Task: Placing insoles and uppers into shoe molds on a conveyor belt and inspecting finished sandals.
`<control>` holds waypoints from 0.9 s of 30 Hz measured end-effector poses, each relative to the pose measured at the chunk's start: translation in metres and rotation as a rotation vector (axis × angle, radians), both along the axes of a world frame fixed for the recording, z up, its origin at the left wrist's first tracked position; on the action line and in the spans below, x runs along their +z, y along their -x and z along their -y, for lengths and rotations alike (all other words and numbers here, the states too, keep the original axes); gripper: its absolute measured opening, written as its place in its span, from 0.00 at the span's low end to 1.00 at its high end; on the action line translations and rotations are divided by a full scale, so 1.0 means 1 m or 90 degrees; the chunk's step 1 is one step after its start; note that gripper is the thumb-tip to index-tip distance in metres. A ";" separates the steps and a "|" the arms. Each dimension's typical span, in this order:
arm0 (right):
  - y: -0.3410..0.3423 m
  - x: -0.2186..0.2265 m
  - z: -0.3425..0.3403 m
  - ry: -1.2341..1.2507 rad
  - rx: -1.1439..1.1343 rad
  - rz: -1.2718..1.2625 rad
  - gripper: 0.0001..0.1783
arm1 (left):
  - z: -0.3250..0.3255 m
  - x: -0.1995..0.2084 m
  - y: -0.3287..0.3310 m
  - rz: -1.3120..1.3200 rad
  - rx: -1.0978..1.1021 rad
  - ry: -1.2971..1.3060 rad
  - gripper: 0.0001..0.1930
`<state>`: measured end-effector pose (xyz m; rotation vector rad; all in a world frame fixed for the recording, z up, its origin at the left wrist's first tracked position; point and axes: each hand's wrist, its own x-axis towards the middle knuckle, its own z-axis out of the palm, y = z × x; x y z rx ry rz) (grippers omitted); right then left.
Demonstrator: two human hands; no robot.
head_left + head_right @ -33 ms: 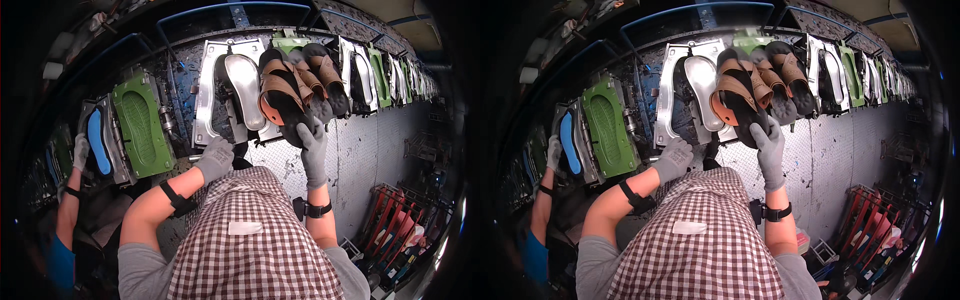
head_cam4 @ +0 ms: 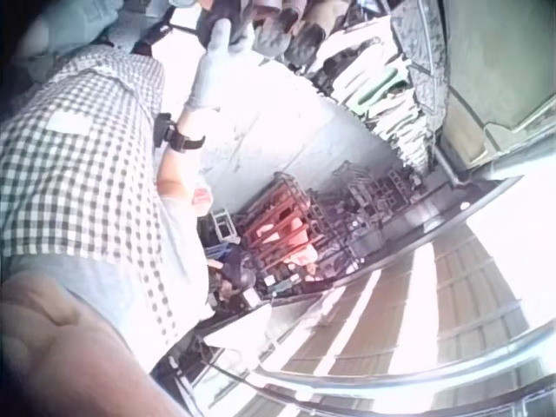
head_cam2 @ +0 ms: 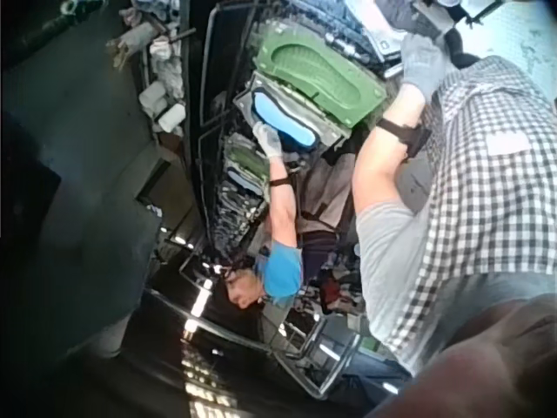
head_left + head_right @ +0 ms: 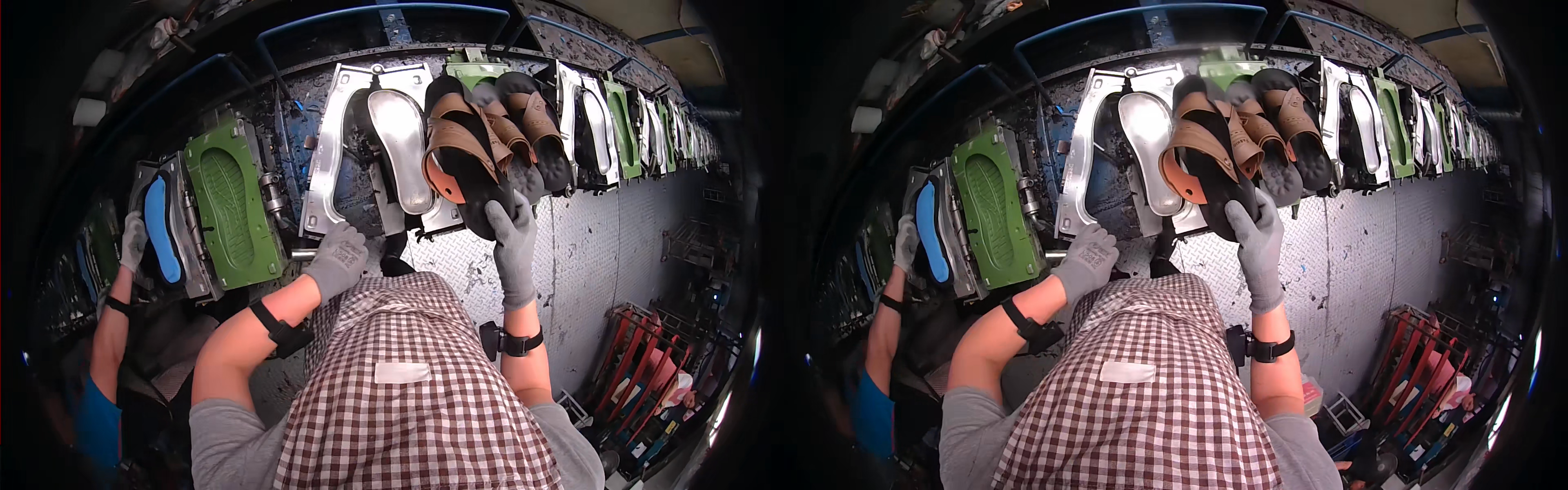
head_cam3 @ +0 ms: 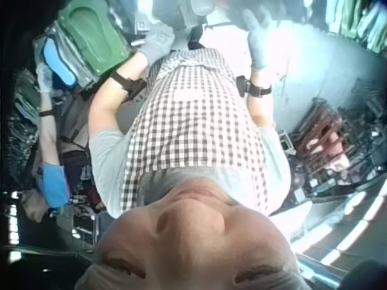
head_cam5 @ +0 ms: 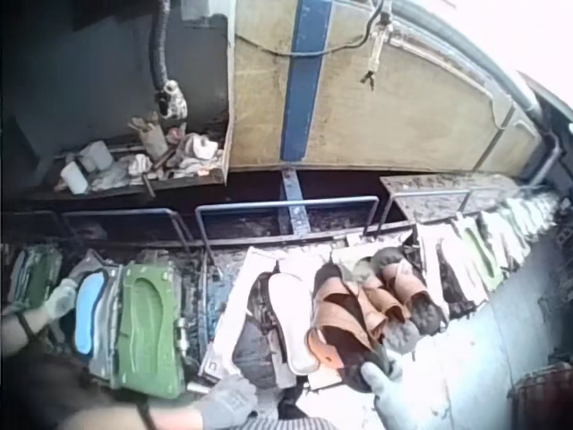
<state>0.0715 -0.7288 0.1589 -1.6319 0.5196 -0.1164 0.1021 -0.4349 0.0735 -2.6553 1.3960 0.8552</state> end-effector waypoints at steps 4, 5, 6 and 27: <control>-0.018 -0.001 0.015 0.054 0.016 0.039 0.25 | -0.006 0.015 -0.005 -0.106 0.254 0.085 0.21; -0.024 0.002 0.015 0.051 0.025 0.039 0.25 | 0.005 0.014 -0.009 -0.105 0.264 0.083 0.21; -0.029 0.003 0.017 0.001 0.028 0.046 0.25 | 0.027 0.010 -0.019 -0.148 0.509 0.263 0.26; -0.097 -0.043 -0.052 0.487 0.576 0.059 0.15 | 0.073 -0.037 0.008 -0.564 0.827 0.777 0.46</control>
